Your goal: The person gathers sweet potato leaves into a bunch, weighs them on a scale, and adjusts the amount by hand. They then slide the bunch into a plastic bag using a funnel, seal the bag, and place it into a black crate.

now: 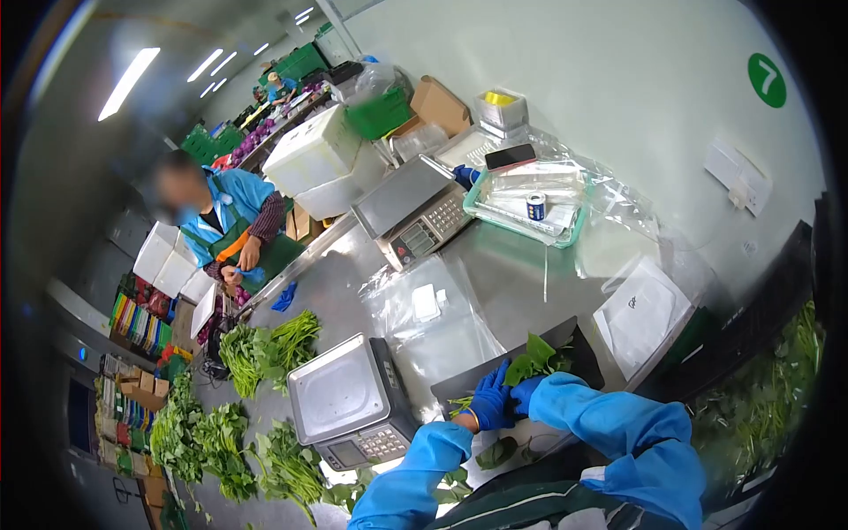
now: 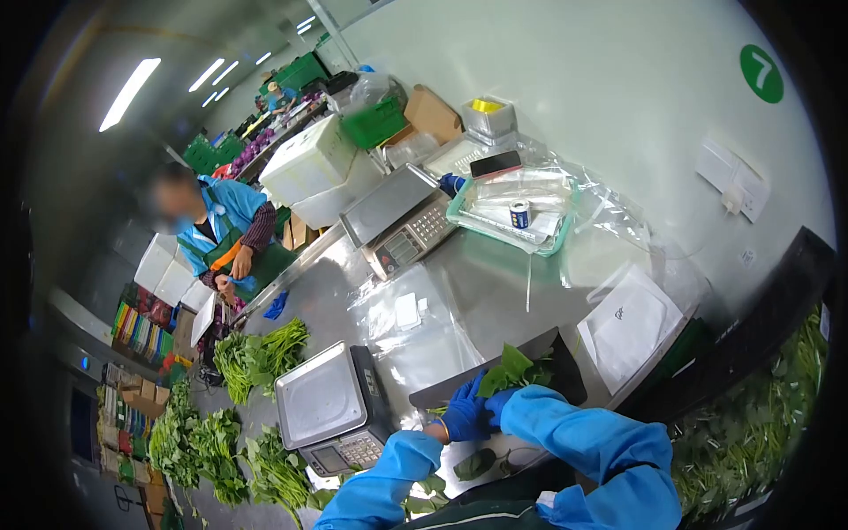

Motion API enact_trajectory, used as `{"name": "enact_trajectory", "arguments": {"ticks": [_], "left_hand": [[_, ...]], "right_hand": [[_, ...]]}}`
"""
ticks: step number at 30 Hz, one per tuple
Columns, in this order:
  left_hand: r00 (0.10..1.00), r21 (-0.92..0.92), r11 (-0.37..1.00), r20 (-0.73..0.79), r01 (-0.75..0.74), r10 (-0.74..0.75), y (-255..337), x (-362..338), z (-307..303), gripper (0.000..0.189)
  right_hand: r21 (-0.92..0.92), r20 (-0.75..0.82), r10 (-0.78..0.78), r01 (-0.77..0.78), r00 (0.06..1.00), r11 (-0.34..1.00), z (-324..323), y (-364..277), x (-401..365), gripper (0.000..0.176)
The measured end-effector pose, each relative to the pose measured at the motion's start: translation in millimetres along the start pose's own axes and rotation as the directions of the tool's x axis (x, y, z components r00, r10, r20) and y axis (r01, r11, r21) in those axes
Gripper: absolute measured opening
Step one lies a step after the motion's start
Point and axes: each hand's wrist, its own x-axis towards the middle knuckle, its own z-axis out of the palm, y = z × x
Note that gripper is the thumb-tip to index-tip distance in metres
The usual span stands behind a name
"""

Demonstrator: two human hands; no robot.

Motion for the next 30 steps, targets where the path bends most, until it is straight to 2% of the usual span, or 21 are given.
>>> {"name": "enact_trajectory", "arguments": {"ticks": [1, 5, 7, 8, 10, 11, 12, 13, 15, 16, 17, 18, 20, 21, 22, 23, 24, 25, 27, 29, 30], "left_hand": [[0.999, -0.056, 0.998, -0.030, 0.010, -0.011, 2, 0, 2, 0.097], [0.995, -0.036, 0.995, -0.041, 0.093, -0.095, 14, -3, 7, 0.097], [0.989, 0.018, 0.997, -0.129, 0.079, -0.076, 22, -4, 11, 0.097], [0.987, 0.004, 0.996, -0.131, 0.093, -0.092, 21, -5, 16, 0.097], [0.991, -0.008, 1.000, -0.137, -0.008, 0.007, 14, -10, 24, 0.088], [0.983, -0.154, 0.988, -0.182, 0.004, -0.033, 17, -11, 17, 0.074], [0.994, -0.003, 0.994, 0.033, 0.106, -0.105, 19, -10, 16, 0.061], [0.995, -0.005, 0.995, 0.022, 0.099, -0.099, 20, -10, 16, 0.059], [0.996, 0.039, 0.995, 0.001, 0.088, -0.089, 24, -12, 4, 0.062], [0.997, 0.087, 0.993, -0.003, 0.082, -0.082, 28, -12, -7, 0.067], [0.993, -0.033, 0.998, -0.107, 0.044, -0.047, 27, -14, -11, 0.081], [0.999, 0.041, 0.998, -0.011, 0.045, -0.044, 22, -15, -6, 0.092], [0.994, 0.076, 0.995, -0.082, -0.070, 0.077, 20, -21, -12, 0.091], [0.992, 0.136, 0.990, -0.110, -0.040, 0.055, 21, -25, -12, 0.088], [0.990, 0.195, 0.981, -0.139, -0.008, 0.035, 23, -29, -13, 0.086], [0.988, 0.170, 0.985, -0.153, 0.037, -0.011, 28, -35, -23, 0.084], [0.972, 0.202, 0.975, -0.232, 0.089, -0.040, 27, -40, -19, 0.082], [0.953, 0.167, 0.975, -0.289, 0.149, -0.096, 26, -48, -13, 0.080], [0.921, 0.108, 0.970, -0.351, 0.220, -0.170, 28, -63, -6, 0.079], [0.890, -0.005, 0.962, -0.377, 0.274, -0.255, 38, -78, 3, 0.063], [0.886, -0.027, 0.958, -0.375, 0.284, -0.274, 42, -85, 4, 0.063]], "right_hand": [[0.000, 0.045, -0.006, 0.006, 0.999, 1.000, -5, -1, 0, 0.038], [-0.109, 0.163, -0.053, 0.071, 0.985, 0.991, -2, 0, 9, 0.036], [-0.091, 0.237, -0.178, 0.204, 0.955, 0.975, 9, 10, 16, 0.035], [-0.091, 0.256, -0.182, 0.211, 0.949, 0.973, -9, -2, 5, 0.035], [0.088, -0.024, -0.173, 0.174, 0.985, 0.981, -82, -39, -17, 0.037], [0.155, -0.048, -0.103, 0.110, 0.993, 0.982, -99, -36, -11, 0.047], [0.218, -0.062, -0.036, 0.049, 0.997, 0.975, -107, -35, -6, 0.058], [0.189, -0.023, -0.063, 0.066, 0.998, 0.980, -104, -29, -1, 0.058], [-0.138, -0.223, -0.184, 0.156, 0.957, 0.978, -100, -2, 23, 0.081], [-0.257, 0.000, -0.143, 0.138, 0.990, 0.956, -90, 12, 39, 0.094], [-0.213, 0.209, -0.027, 0.073, 0.978, 0.974, -83, 19, 48, 0.095], [-0.198, 0.168, -0.039, 0.072, 0.985, 0.978, -84, 18, 42, 0.094], [-0.094, 0.231, -0.024, 0.047, 0.973, 0.994, -86, 25, 39, 0.094], [-0.022, 0.249, -0.041, 0.048, 0.968, 0.999, -78, 40, 45, 0.095], [-0.077, 0.189, -0.047, 0.063, 0.981, 0.995, -70, 50, 45, 0.098], [-0.111, 0.188, -0.010, 0.031, 0.982, 0.993, -66, 52, 45, 0.099], [-0.141, 0.185, 0.028, -0.002, 0.982, 0.990, -66, 51, 43, 0.101], [-0.150, 0.185, 0.014, 0.015, 0.983, 0.989, -61, 54, 43, 0.101], [-0.116, 0.048, -0.003, 0.009, 0.999, 0.993, -58, 56, 38, 0.099], [-0.132, 0.090, 0.050, -0.038, 0.995, 0.991, -63, 45, 34, 0.099], [-0.136, 0.107, 0.110, -0.095, 0.988, 0.986, -68, 36, 32, 0.100]]}}
